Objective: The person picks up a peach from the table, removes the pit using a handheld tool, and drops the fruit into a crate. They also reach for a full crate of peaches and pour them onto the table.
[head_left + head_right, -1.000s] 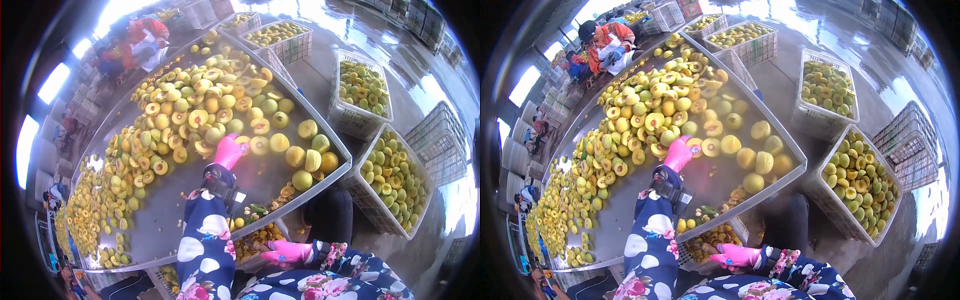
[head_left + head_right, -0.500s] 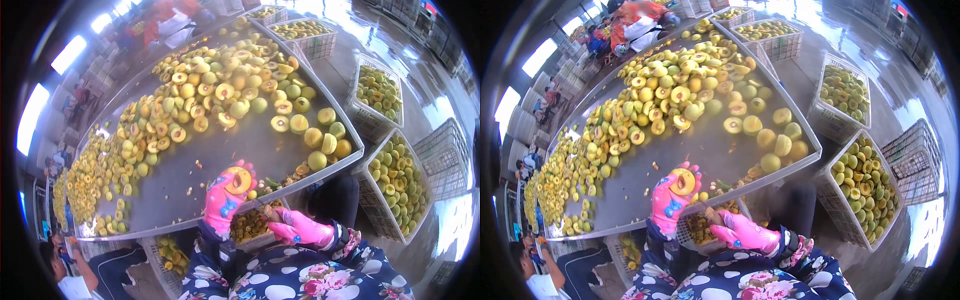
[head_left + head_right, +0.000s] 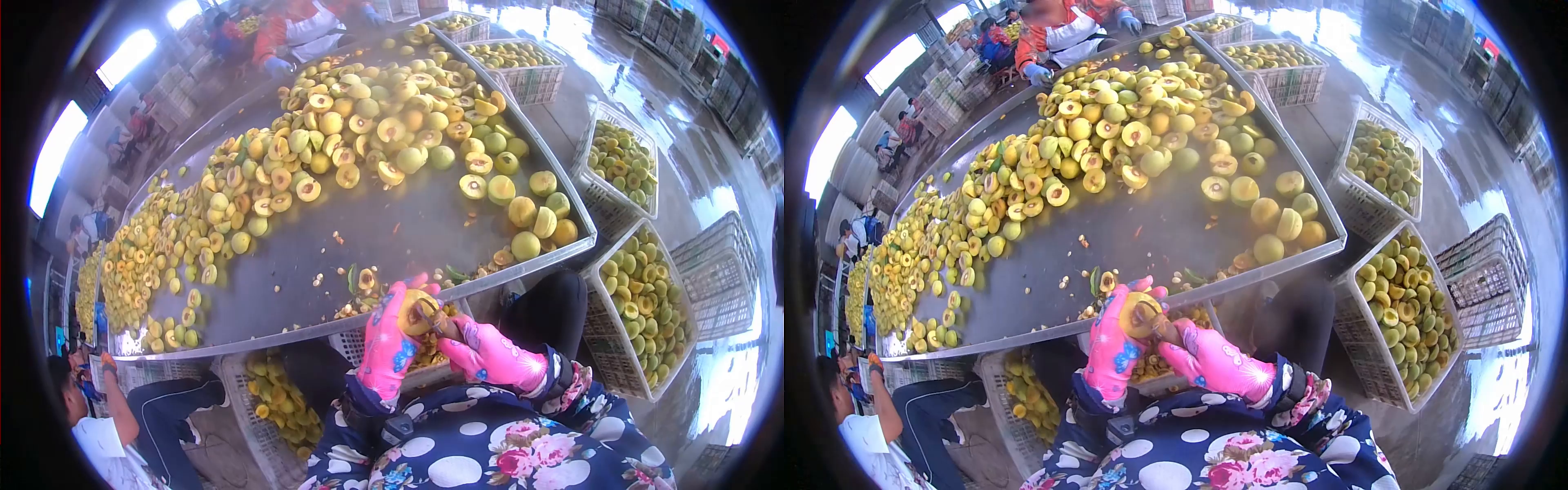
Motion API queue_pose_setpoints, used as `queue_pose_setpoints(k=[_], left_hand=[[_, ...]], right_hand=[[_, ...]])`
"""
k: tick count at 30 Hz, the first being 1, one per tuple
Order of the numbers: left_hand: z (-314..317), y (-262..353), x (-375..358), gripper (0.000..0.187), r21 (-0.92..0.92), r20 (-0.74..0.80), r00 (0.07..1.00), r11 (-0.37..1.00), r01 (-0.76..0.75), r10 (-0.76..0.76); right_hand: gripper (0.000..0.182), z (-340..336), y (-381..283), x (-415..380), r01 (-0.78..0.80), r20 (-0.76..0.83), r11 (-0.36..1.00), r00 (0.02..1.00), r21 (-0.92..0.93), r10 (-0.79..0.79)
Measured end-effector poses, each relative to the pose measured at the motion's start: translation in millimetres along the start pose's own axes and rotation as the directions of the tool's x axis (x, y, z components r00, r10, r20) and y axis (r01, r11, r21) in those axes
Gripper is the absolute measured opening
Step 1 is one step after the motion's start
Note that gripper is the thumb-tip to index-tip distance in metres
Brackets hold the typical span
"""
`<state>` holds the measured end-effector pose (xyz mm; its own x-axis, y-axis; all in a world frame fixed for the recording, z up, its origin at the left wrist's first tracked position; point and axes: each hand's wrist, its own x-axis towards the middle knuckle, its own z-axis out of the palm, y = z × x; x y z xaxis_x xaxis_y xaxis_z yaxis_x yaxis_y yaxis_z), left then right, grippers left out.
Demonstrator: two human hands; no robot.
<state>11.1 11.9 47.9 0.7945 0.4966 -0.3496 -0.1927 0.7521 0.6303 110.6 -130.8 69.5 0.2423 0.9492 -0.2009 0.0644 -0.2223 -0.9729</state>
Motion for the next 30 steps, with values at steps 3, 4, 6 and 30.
queue_pose_setpoints(k=[3,4,6,30], left_hand=[[1.2,-3.4,-2.7,0.041,0.015,-0.035,0.999,1.000,-0.013,0.014],[1.0,-5.8,-3.2,0.041,0.028,-0.049,0.998,0.999,-0.027,0.028],[0.7,-11.6,-3.3,0.040,0.056,-0.074,0.996,0.997,-0.053,0.057],[-28.4,-23.1,9.7,0.032,0.413,-0.075,0.994,0.910,-0.037,0.074]], right_hand=[[0.019,0.7,-1.1,-0.6,-0.032,0.016,0.999,0.999,-0.027,0.032],[0.017,1.1,-1.0,-1.0,-0.051,0.023,0.998,0.998,-0.038,0.052],[0.017,4.1,-1.1,-2.7,-0.051,0.017,0.999,0.999,-0.014,0.052],[0.026,3.1,57.2,16.7,0.056,0.112,0.949,0.993,-0.310,-0.022]])
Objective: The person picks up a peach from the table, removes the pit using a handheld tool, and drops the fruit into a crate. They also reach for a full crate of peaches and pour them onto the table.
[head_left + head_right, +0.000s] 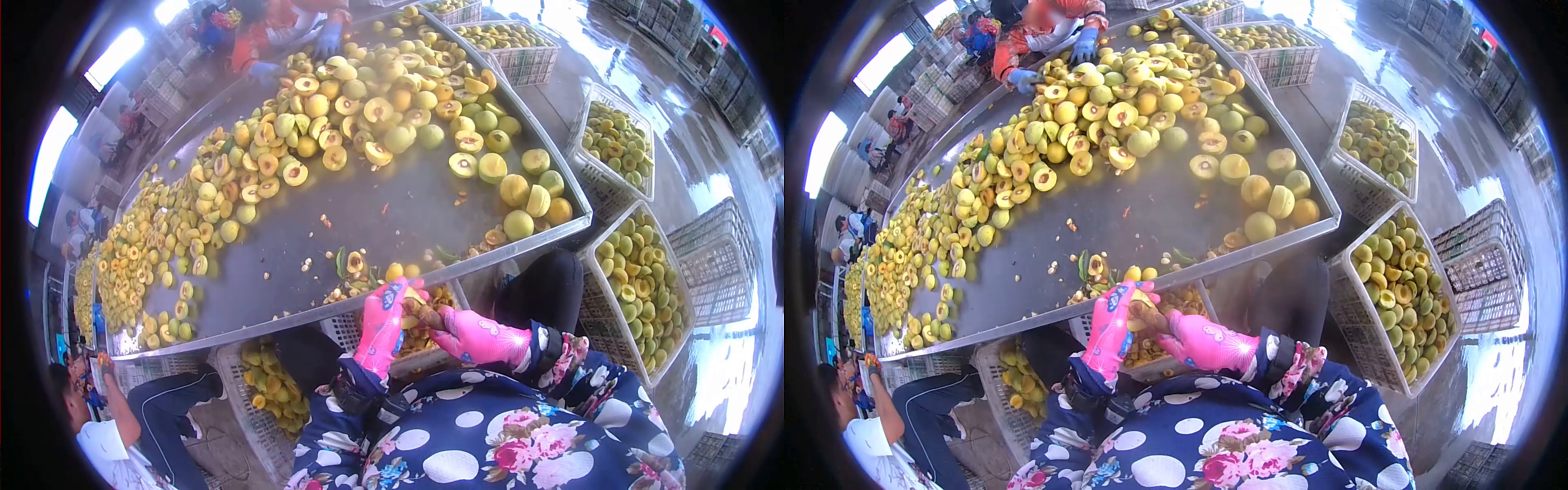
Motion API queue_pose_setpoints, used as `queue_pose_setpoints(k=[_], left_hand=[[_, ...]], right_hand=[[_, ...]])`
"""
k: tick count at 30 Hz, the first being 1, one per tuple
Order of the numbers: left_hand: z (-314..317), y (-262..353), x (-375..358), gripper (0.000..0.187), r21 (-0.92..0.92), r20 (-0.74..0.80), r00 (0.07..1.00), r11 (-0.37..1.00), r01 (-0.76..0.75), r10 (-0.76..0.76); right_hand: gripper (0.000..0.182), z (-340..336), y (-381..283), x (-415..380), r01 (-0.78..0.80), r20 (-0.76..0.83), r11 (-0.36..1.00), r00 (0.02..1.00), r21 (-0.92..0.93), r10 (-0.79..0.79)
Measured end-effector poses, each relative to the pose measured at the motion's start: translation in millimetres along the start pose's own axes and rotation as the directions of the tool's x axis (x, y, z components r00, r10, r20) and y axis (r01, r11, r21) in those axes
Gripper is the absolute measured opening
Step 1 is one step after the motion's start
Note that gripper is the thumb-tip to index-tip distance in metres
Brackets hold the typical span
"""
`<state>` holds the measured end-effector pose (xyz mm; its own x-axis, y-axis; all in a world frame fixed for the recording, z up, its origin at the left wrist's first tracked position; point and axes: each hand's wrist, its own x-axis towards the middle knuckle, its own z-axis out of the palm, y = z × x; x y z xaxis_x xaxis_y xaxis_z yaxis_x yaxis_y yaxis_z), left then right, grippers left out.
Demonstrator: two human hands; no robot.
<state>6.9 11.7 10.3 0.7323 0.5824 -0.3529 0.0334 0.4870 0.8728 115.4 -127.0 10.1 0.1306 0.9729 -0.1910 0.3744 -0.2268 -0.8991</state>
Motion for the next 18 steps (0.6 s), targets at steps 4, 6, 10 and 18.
queue_pose_setpoints(k=[4,6,10,18], left_hand=[[-2.2,-5.9,2.3,0.031,-0.031,-0.060,0.998,1.000,0.000,-0.002],[-6.5,-16.9,6.8,0.030,0.009,-0.087,0.995,0.999,-0.047,0.047],[-8.3,-22.3,11.9,0.031,0.100,-0.127,0.988,0.992,-0.071,0.083],[-7.7,-28.1,11.7,0.032,0.156,-0.168,0.979,0.984,-0.090,0.116]], right_hand=[[0.023,2.4,-8.7,3.6,-0.091,-0.004,0.990,0.996,-0.104,0.092],[0.024,2.8,-7.9,3.5,-0.088,-0.013,0.975,0.996,-0.204,0.087],[0.025,8.7,7.4,7.2,-0.003,-0.004,0.991,1.000,-0.133,0.003],[0.021,8.8,2.6,4.3,-0.055,0.001,0.980,0.998,-0.189,0.057]])
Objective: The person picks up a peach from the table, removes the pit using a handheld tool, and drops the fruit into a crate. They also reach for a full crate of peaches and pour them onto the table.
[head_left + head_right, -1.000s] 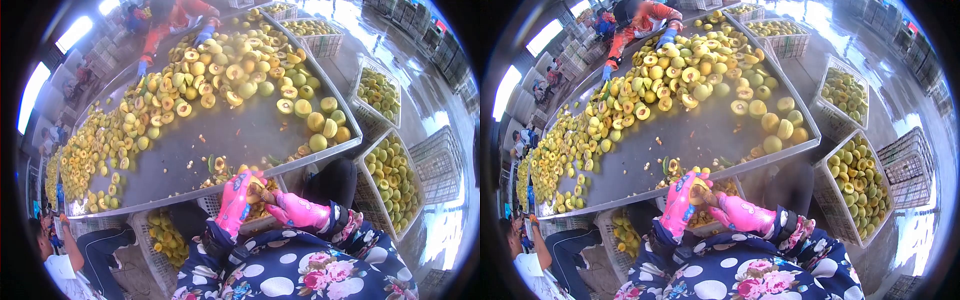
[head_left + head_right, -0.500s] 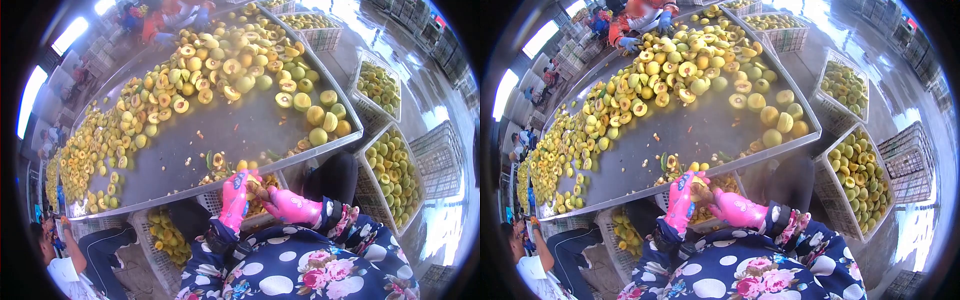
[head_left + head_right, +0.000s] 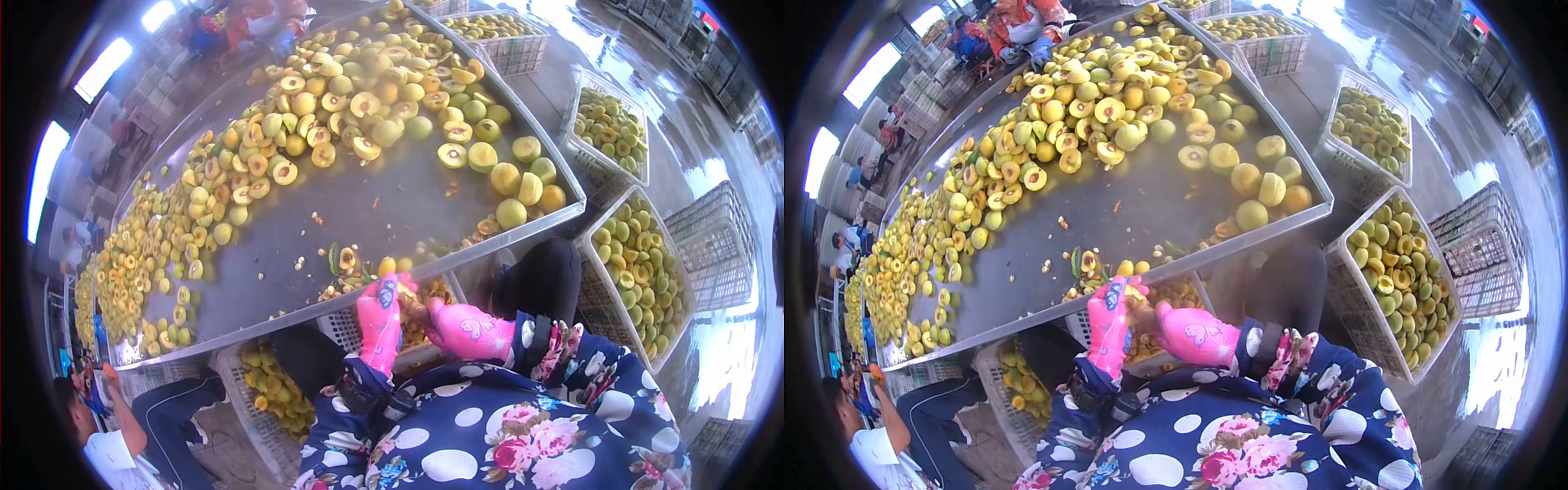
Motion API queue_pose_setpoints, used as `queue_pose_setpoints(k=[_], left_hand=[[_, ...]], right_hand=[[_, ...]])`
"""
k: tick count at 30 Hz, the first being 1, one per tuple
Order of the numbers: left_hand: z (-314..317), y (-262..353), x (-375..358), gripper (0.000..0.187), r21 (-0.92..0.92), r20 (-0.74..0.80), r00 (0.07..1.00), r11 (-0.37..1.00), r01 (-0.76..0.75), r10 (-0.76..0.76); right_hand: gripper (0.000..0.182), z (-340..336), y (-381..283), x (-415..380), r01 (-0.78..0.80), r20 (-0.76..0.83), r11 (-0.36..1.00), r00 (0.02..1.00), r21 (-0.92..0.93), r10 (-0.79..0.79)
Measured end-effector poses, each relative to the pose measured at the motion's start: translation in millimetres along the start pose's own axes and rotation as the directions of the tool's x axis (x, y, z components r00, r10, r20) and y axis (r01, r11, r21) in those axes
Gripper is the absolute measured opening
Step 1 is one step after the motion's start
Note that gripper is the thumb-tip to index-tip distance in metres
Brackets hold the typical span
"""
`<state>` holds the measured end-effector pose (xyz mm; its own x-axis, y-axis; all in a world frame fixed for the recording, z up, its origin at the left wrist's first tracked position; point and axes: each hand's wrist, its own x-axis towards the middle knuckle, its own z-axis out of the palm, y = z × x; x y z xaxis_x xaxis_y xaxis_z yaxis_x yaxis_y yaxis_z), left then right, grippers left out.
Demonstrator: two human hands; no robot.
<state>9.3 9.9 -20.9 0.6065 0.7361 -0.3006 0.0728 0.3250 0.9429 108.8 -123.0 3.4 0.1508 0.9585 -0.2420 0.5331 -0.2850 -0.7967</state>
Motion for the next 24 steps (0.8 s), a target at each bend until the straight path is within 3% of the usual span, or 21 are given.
queue_pose_setpoints(k=[4,7,10,13,16,19,21,24], left_hand=[[2.3,5.5,-4.9,0.033,0.035,-0.015,1.000,0.999,-0.025,0.025],[2.1,4.3,-7.0,0.033,0.036,-0.026,0.998,0.998,-0.059,0.060],[2.5,1.8,-7.1,0.032,-0.005,-0.043,0.997,0.998,-0.058,0.058],[4.3,5.9,-9.1,0.031,-0.060,-0.062,0.998,0.998,-0.030,0.026],[1.1,7.6,-12.0,0.033,-0.133,-0.024,0.999,0.991,0.033,-0.036],[-1.3,11.3,-13.9,0.036,-0.302,0.079,0.993,0.947,0.107,-0.087],[-1.9,14.1,-14.8,0.038,-0.423,0.114,0.989,0.896,0.133,-0.093],[0.7,22.0,-22.2,0.039,-0.456,0.096,0.987,0.876,0.159,-0.129]], right_hand=[[0.024,5.0,4.4,2.4,0.018,-0.023,0.992,1.000,0.121,-0.015],[0.025,5.7,6.8,2.9,0.078,-0.016,0.996,0.997,0.050,-0.077],[0.025,-10.0,-10.7,-1.6,-0.052,0.056,0.999,0.997,0.005,0.052],[0.023,-6.7,-9.6,3.1,-0.003,0.067,0.993,0.998,0.115,-0.005],[0.023,-17.2,-26.0,-1.0,-0.134,0.123,0.955,0.987,0.264,0.104],[0.025,0.3,-13.9,0.2,0.056,-0.067,0.986,0.997,0.155,-0.046],[0.026,3.7,-12.7,0.1,0.057,-0.097,0.993,0.994,0.105,-0.047],[0.027,7.0,-13.9,0.5,0.067,-0.137,0.995,0.989,0.073,-0.057]])
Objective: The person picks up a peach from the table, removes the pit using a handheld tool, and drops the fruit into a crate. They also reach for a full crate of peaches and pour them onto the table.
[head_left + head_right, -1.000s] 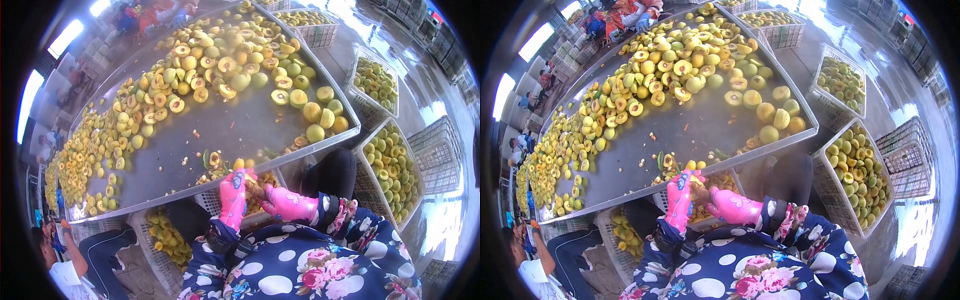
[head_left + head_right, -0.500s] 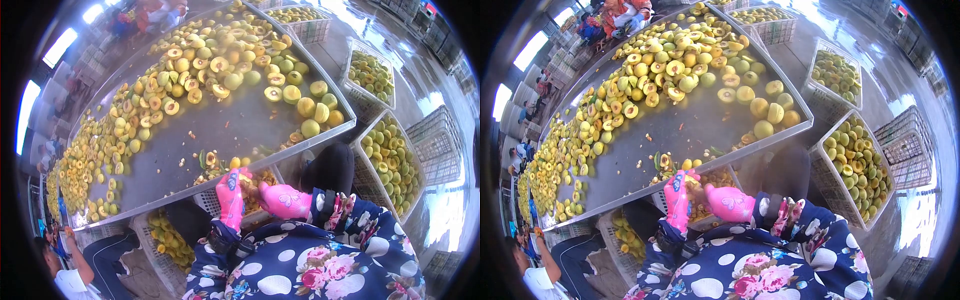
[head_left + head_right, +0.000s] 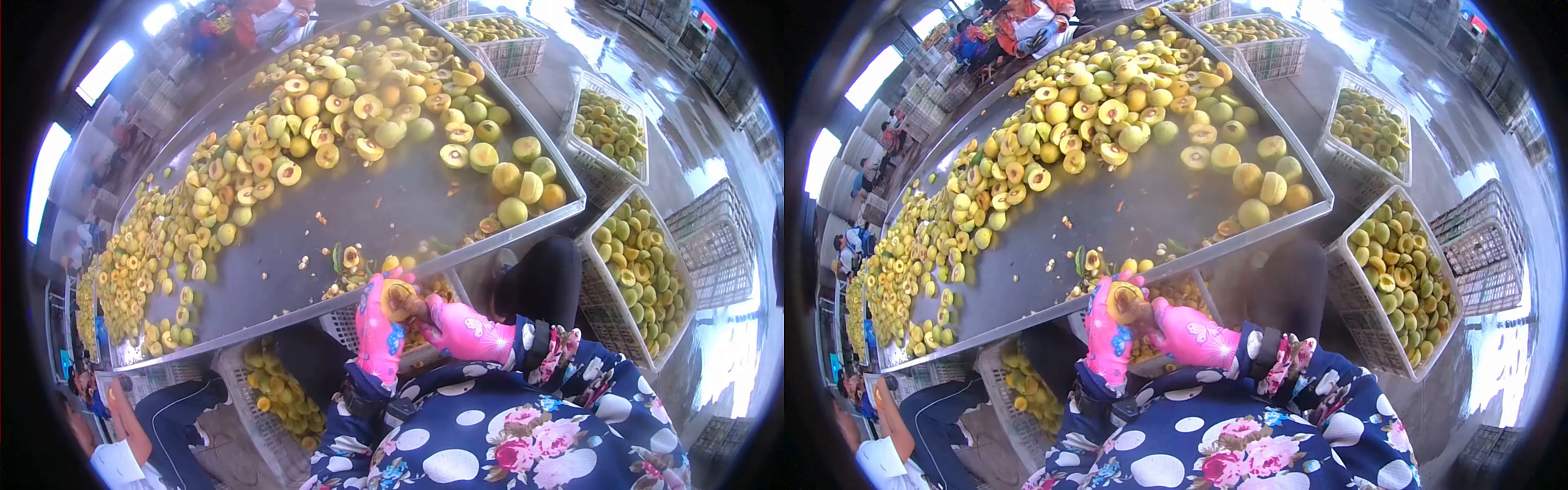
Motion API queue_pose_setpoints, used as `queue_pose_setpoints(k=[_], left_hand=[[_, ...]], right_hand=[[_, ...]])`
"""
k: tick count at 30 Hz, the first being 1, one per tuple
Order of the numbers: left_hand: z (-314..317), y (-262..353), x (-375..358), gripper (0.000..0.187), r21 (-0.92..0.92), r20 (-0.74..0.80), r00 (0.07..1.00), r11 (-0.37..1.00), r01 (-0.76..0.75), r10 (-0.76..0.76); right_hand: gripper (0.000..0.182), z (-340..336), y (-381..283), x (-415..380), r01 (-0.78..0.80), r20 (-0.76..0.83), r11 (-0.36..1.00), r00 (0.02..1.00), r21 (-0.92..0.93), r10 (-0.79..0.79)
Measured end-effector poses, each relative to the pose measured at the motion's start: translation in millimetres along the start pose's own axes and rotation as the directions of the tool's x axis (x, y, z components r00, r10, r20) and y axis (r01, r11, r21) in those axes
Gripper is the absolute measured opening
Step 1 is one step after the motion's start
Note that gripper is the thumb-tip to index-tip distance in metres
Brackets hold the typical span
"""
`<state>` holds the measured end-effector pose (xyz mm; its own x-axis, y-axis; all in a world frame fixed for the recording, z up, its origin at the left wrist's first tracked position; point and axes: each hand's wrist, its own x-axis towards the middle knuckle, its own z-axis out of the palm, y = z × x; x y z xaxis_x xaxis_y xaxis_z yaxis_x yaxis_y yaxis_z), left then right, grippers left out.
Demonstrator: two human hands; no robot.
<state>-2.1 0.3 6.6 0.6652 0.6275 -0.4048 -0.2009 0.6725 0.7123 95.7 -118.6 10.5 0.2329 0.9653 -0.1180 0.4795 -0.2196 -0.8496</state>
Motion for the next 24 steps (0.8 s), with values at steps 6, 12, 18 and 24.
queue_pose_setpoints(k=[6,12,18,24], left_hand=[[0.2,-4.6,-3.8,0.040,-0.003,-0.012,0.998,0.998,-0.069,0.069],[-3.1,-12.7,-2.7,0.038,-0.026,-0.059,0.994,0.995,-0.096,0.095],[-5.0,-14.7,-2.5,0.032,0.035,-0.068,0.992,0.994,-0.105,0.107],[-7.6,-10.1,1.6,0.031,0.350,-0.008,0.984,0.922,-0.163,0.177]], right_hand=[[0.027,2.8,2.7,1.4,0.039,-0.029,0.999,0.999,-0.032,-0.040],[0.026,4.2,9.7,0.0,0.085,0.067,0.981,0.995,-0.174,-0.074],[0.025,2.4,4.0,-3.3,-0.024,0.072,0.993,0.997,0.115,0.016],[0.026,2.1,9.3,-3.1,-0.019,0.159,0.997,0.987,0.068,0.008]])
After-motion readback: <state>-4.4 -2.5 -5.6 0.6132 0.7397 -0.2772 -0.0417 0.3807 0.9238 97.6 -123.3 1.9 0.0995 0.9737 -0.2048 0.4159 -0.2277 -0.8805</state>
